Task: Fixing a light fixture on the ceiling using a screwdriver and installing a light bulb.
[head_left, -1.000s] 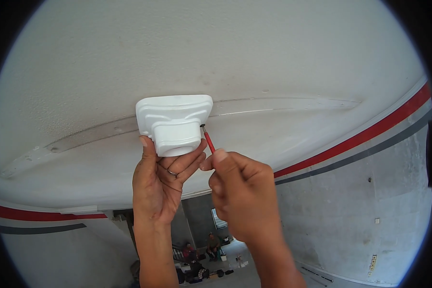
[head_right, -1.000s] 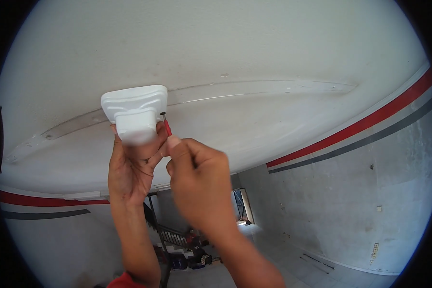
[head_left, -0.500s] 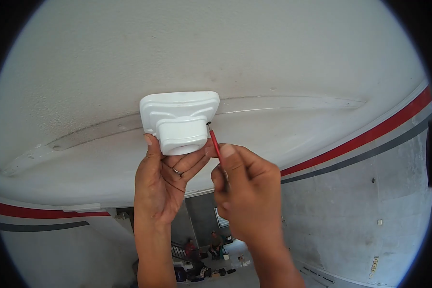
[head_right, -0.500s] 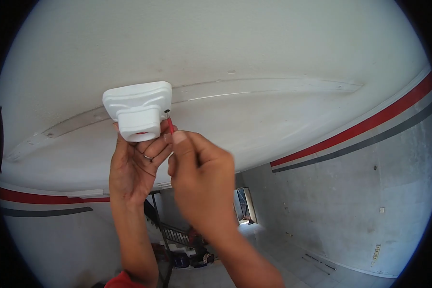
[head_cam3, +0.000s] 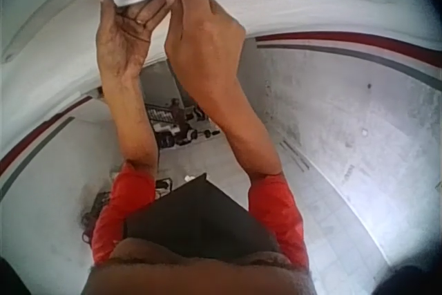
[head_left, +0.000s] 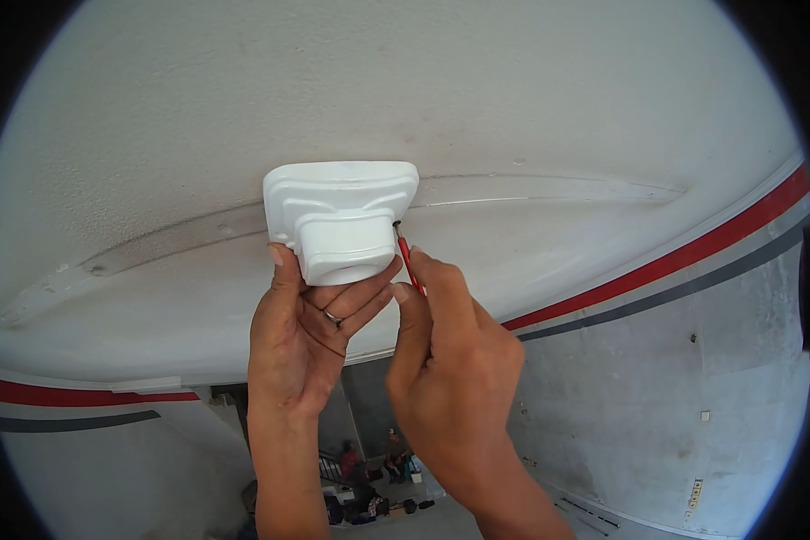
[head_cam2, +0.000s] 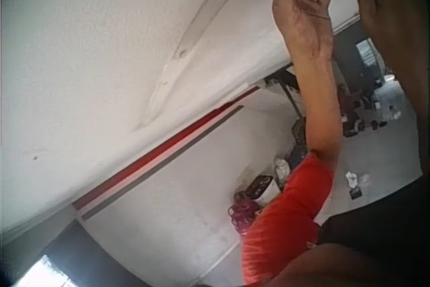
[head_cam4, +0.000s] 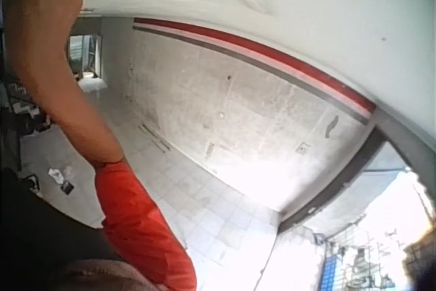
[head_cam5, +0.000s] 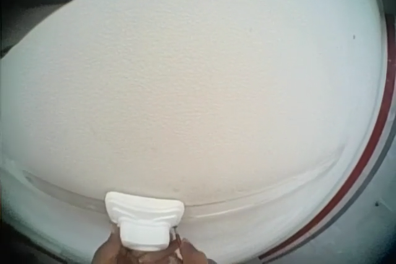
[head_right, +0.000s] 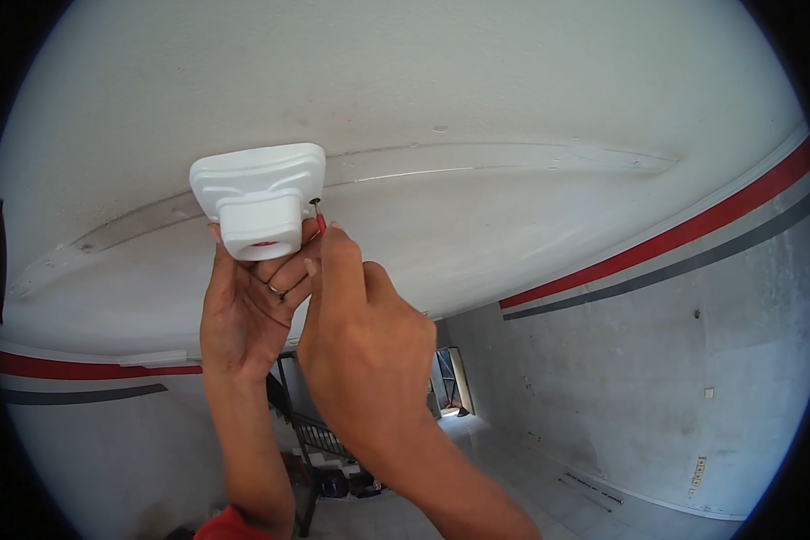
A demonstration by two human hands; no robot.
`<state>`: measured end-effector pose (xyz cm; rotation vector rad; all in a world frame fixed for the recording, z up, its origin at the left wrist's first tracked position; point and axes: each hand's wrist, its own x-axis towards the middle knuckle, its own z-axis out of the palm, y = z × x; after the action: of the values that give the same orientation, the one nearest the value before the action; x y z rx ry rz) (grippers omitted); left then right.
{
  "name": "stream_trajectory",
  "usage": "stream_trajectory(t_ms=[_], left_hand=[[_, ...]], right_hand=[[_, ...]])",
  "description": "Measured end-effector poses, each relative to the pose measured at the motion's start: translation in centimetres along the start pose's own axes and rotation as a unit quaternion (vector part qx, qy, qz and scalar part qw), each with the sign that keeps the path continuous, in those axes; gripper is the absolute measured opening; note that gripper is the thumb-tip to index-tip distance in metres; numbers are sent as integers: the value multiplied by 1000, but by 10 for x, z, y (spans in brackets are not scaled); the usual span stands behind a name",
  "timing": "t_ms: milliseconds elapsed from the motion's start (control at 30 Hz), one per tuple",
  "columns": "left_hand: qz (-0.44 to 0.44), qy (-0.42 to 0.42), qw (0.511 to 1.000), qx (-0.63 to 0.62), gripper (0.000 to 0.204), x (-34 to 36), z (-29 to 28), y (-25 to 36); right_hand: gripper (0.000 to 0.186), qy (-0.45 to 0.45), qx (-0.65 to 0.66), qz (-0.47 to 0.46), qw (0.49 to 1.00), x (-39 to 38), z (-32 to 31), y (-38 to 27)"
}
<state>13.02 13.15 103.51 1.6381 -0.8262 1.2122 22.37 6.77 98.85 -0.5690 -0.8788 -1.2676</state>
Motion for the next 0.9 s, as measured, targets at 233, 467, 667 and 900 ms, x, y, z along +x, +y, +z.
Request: stream_trajectory(t_ms=[233,467,667,900], left_hand=[[-2,2,1000,-6,64,1,0,-5],[-11,-7,1000,1,67,3,-8,-8],[60,73,995,-13,47,-2,2,-3],[43,94,994,-38,42,3,0,-12]], right_hand=[[21,-172,572,432,676,23,-33,5],[28,-208,662,437,572,24,-35,16],[31,-10,99,52,994,9,-42,21],[50,-34,75,-187,979,52,-19,12]])
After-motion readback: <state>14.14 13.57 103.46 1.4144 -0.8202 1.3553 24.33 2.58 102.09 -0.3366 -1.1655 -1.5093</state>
